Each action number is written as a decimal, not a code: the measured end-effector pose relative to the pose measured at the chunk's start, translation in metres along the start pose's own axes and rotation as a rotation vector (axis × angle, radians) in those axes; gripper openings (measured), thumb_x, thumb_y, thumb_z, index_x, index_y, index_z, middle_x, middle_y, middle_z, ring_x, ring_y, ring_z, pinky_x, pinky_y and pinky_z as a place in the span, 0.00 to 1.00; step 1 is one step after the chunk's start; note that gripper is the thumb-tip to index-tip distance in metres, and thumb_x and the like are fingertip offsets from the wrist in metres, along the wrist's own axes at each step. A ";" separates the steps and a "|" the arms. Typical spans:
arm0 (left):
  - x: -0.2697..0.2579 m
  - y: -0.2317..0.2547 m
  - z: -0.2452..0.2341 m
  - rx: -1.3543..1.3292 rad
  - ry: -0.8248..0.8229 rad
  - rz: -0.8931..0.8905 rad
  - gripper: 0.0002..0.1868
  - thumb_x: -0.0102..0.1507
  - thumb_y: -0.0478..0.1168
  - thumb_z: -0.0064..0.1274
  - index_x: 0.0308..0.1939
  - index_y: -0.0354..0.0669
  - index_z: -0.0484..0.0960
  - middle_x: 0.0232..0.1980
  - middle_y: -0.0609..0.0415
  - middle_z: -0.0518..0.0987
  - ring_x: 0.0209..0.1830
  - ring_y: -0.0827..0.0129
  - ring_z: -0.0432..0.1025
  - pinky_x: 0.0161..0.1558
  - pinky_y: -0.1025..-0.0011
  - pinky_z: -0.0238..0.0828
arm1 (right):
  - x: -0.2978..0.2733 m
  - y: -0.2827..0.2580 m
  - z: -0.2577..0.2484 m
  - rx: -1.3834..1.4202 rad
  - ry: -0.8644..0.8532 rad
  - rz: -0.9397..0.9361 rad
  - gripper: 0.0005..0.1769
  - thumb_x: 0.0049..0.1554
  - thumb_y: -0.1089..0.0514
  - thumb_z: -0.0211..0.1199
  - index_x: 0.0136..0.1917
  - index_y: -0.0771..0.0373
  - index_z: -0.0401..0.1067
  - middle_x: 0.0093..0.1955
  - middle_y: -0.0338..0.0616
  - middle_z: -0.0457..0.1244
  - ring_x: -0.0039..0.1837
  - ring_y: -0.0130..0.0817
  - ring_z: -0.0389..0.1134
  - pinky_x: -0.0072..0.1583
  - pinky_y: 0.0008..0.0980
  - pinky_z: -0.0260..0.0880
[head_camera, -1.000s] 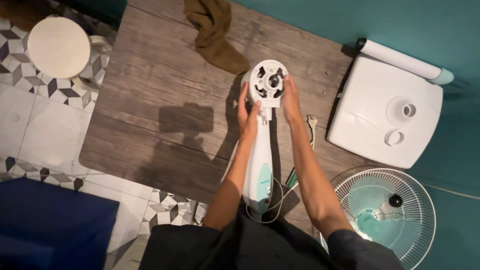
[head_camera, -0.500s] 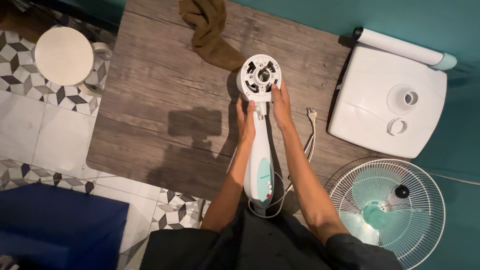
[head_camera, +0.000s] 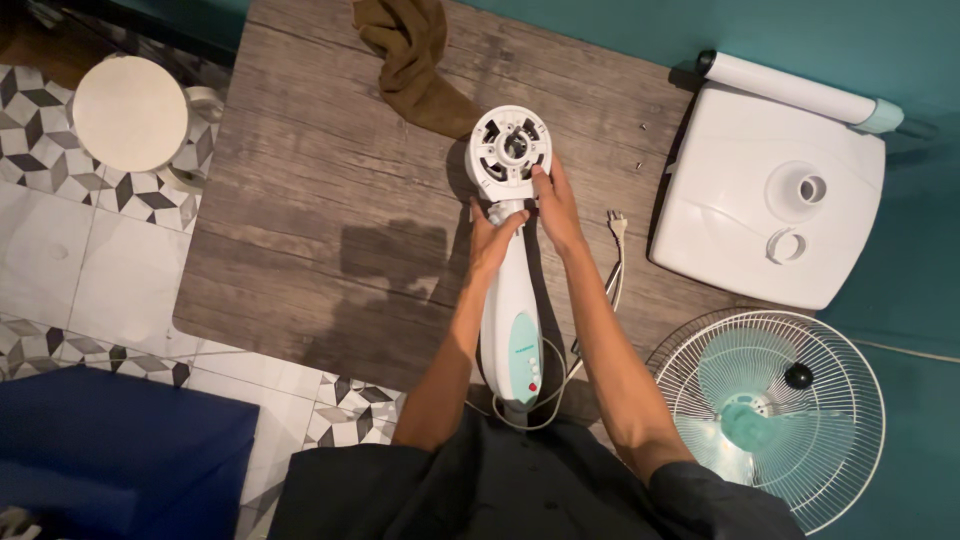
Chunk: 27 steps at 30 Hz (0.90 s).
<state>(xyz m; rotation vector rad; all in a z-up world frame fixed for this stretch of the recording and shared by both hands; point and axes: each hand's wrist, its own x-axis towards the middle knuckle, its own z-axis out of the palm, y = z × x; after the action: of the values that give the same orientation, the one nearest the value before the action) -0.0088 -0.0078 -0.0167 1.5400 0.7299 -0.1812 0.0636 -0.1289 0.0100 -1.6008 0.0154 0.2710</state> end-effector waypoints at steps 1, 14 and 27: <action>-0.004 0.001 -0.001 -0.055 0.001 0.030 0.66 0.52 0.53 0.68 0.78 0.25 0.40 0.69 0.31 0.70 0.66 0.54 0.70 0.63 0.69 0.67 | -0.004 -0.006 0.002 0.015 -0.010 -0.011 0.27 0.69 0.52 0.51 0.78 0.62 0.59 0.73 0.47 0.61 0.73 0.35 0.60 0.73 0.33 0.57; -0.115 0.046 -0.046 -0.336 -0.350 0.348 0.21 0.63 0.42 0.58 0.55 0.31 0.82 0.48 0.50 0.81 0.48 0.70 0.73 0.51 0.71 0.69 | -0.073 -0.102 0.002 0.612 -0.284 -0.022 0.78 0.39 0.28 0.79 0.86 0.54 0.36 0.85 0.48 0.46 0.84 0.45 0.50 0.80 0.45 0.56; -0.123 -0.051 -0.013 -0.703 -0.572 0.351 0.30 0.56 0.47 0.57 0.61 0.45 0.71 0.56 0.51 0.78 0.55 0.67 0.76 0.60 0.67 0.75 | -0.136 -0.181 -0.034 0.631 -0.236 -0.324 0.81 0.35 0.22 0.79 0.85 0.59 0.42 0.84 0.50 0.48 0.84 0.44 0.52 0.84 0.47 0.57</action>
<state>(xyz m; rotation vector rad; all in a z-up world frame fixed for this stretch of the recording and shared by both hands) -0.1370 -0.0397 0.0072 0.8491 0.0358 -0.0790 -0.0311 -0.1747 0.2141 -0.9182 -0.3105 0.1753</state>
